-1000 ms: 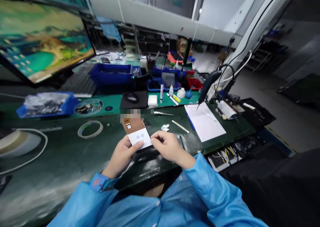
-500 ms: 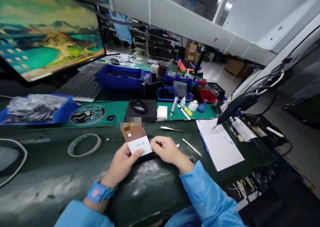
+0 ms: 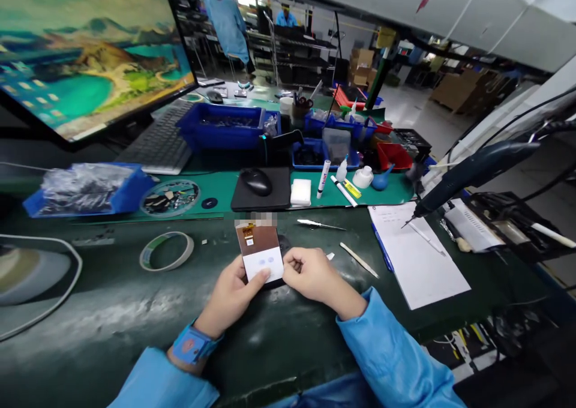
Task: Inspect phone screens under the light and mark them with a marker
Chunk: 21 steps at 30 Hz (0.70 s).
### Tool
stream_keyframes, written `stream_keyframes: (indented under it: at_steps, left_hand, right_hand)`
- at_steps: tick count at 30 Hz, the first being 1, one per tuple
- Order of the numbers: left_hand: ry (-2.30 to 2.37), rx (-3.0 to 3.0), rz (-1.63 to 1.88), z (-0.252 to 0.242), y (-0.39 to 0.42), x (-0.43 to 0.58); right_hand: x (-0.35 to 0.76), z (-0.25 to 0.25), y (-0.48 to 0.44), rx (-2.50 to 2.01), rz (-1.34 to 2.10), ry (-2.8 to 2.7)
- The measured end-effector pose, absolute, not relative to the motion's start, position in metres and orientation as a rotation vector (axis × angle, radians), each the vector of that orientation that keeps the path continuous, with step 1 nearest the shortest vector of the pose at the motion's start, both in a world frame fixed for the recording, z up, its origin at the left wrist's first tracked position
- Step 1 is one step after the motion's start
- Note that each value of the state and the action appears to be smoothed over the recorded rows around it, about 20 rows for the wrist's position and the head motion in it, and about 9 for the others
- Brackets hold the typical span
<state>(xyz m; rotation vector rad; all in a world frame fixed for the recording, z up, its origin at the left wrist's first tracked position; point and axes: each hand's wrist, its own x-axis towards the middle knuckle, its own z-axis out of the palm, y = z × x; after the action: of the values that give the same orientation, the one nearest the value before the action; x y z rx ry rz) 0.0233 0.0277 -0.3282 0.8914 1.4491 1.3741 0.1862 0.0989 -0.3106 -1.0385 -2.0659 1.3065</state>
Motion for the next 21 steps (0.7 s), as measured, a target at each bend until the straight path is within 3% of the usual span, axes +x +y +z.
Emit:
stream_keyframes:
  at_steps: [14,21]
  left_hand:
    - [1.763,1.263,1.247,-0.3275,0.0202,0.0204]
    - [1.470,0.815,1.400,-0.3337,0.0229,0.0198]
  right_hand:
    - [0.1812,-0.3095,0.0884,-1.168,0.788,-2.176]
    - [0.1827,-0.3105,0.0921,-1.056,0.878,-1.992]
